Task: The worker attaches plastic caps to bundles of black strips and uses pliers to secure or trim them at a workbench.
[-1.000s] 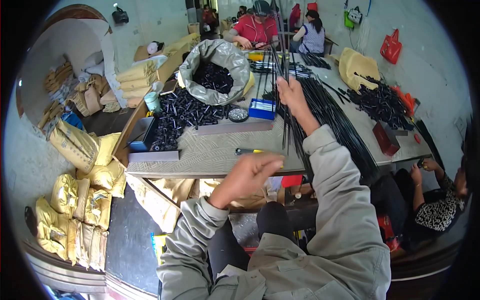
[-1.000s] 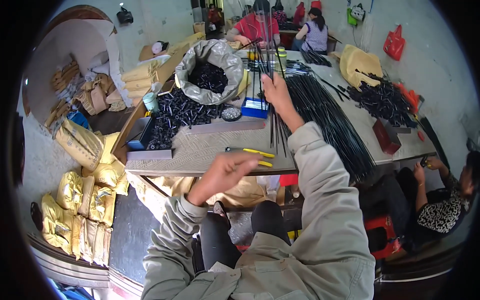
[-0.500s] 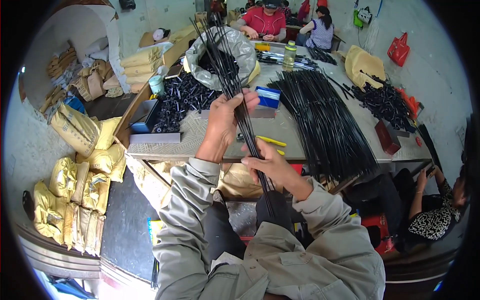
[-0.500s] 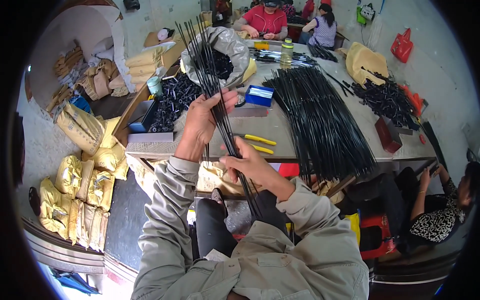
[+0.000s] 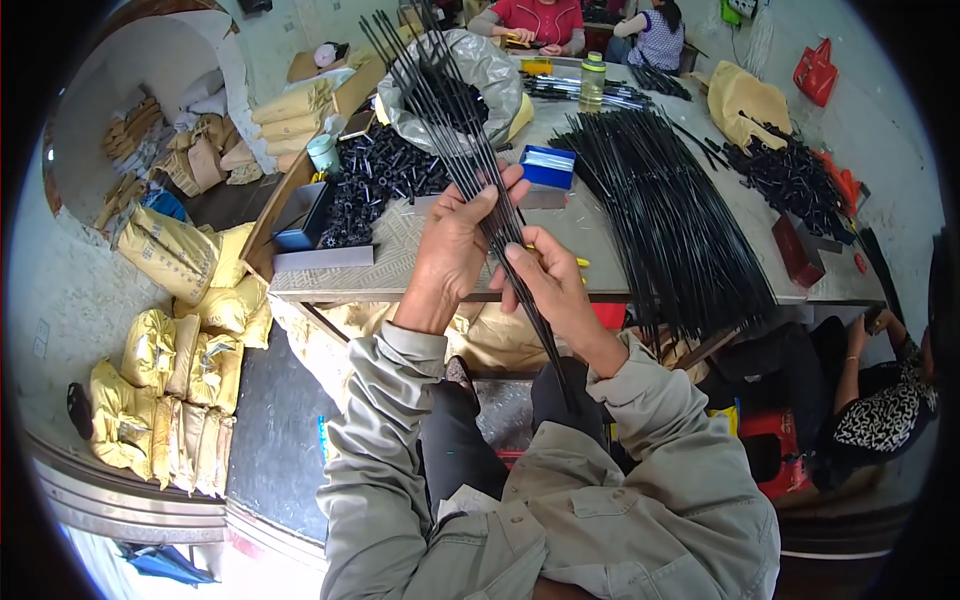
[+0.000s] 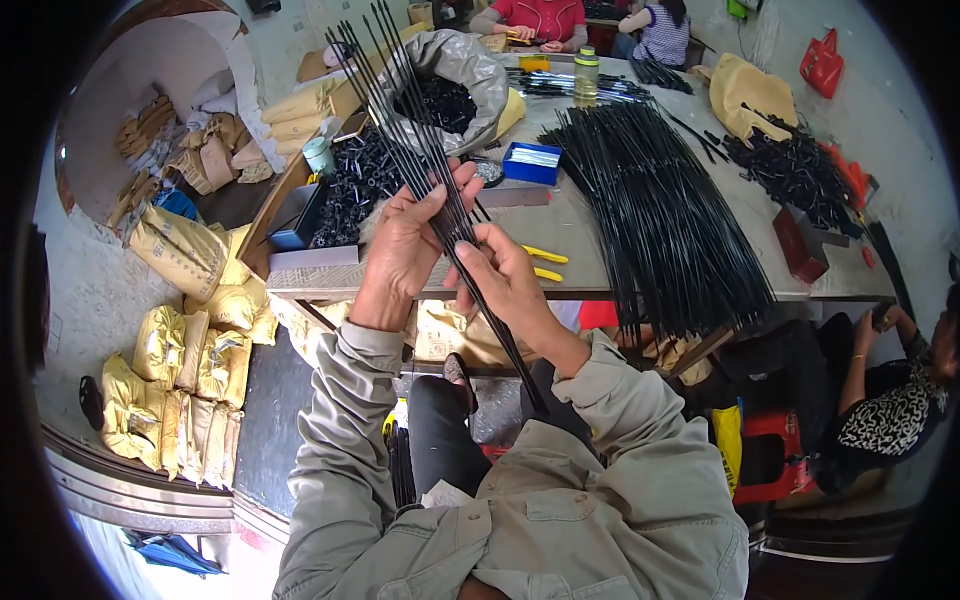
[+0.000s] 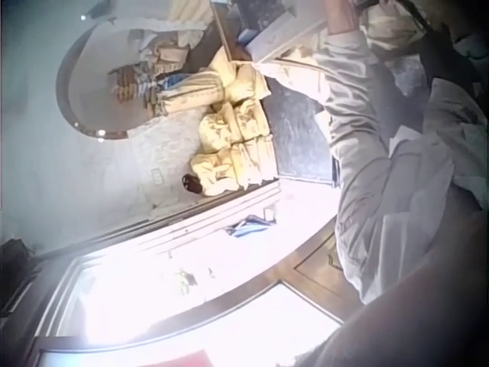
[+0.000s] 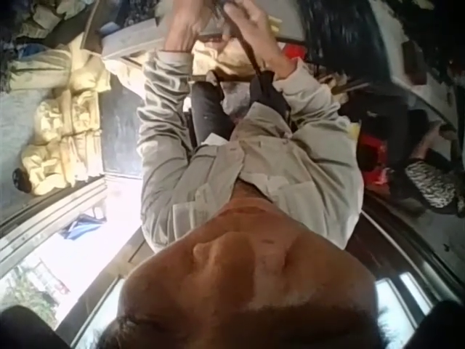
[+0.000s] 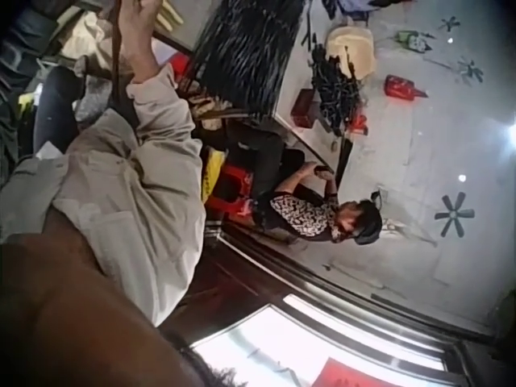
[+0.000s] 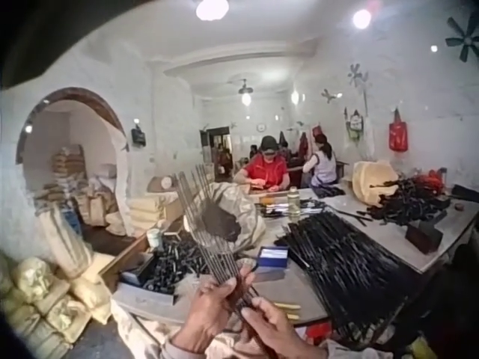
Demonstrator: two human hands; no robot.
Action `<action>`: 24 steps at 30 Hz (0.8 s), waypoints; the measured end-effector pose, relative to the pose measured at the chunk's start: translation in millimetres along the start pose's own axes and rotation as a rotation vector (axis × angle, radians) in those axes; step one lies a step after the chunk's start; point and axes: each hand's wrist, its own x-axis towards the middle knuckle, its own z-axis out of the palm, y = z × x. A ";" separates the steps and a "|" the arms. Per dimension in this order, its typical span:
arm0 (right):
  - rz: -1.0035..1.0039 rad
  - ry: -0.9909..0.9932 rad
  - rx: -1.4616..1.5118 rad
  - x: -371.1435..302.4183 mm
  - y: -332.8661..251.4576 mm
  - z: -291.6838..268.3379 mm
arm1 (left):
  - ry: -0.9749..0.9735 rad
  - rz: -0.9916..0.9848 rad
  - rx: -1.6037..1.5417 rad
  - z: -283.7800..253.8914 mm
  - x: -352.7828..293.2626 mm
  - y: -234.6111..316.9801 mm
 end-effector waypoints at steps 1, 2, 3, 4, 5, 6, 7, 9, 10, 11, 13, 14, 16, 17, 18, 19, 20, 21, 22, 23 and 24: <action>-0.001 0.007 0.001 0.7 -0.5 -1.4 | -0.013 -0.011 -0.031 1.7 -0.8 -1.7; 0.015 0.022 0.005 2.0 -2.8 -2.6 | -0.017 -0.018 -0.029 2.8 -1.7 -2.8; 0.030 0.038 0.009 3.3 -5.6 -3.2 | -0.032 -0.036 -0.027 3.4 -2.9 -2.8; 0.045 0.054 0.014 3.9 -7.4 -4.2 | -0.047 -0.053 -0.024 3.8 -3.8 -2.5; 0.044 0.060 0.016 3.7 -8.2 -5.1 | -0.062 -0.071 -0.021 4.2 -3.9 -2.4; 0.032 0.057 0.015 3.6 -8.9 -5.9 | -0.065 -0.076 -0.019 4.7 -3.5 -2.3; 0.021 0.053 0.014 3.4 -9.2 -6.4 | -0.068 -0.083 -0.020 5.0 -3.1 -2.1; 0.009 0.051 0.014 3.7 -8.8 -8.7 | -0.073 -0.096 -0.023 5.8 -1.8 -2.8; -0.017 0.067 -0.017 3.9 -7.5 -10.2 | -0.075 -0.098 -0.022 5.9 -1.6 -3.9; -0.044 0.082 -0.049 4.1 -5.9 -11.7 | -0.061 -0.079 -0.035 5.7 -1.6 -5.7; -0.073 0.101 -0.081 4.1 -2.1 -14.3 | -0.034 -0.039 -0.061 6.6 -1.9 -8.7; -0.092 0.083 -0.112 3.5 0.3 -15.0 | -0.037 -0.043 -0.060 8.5 -1.9 -9.7; -0.130 0.047 -0.177 1.5 3.6 -16.0 | 0.011 0.008 -0.075 13.8 -1.6 -12.3; -0.132 0.053 -0.179 0.0 4.0 -15.8 | 0.034 0.032 -0.083 15.9 -1.4 -13.3; -0.127 0.104 -0.122 -1.4 3.5 -13.4 | 0.029 0.029 -0.083 16.7 -1.5 -13.6; -0.122 0.155 -0.066 -2.6 2.8 -11.4 | 0.041 0.043 -0.086 17.2 -1.7 -13.9; -0.116 0.206 -0.010 -3.3 2.4 -11.0 | 0.053 0.057 -0.088 17.5 -1.7 -14.3; -0.118 0.210 -0.012 -3.3 2.2 -12.2 | 0.065 0.071 -0.091 17.9 -1.3 -14.9; -0.136 0.212 -0.041 -2.8 2.3 -13.8 | 0.062 0.068 -0.093 18.0 -0.7 -15.7; -0.155 0.213 -0.071 -1.8 1.8 -16.0 | 0.081 0.074 -0.066 18.5 0.2 -16.5; -0.173 0.212 -0.101 -0.4 1.2 -17.9 | 0.100 0.081 -0.039 18.4 0.9 -17.1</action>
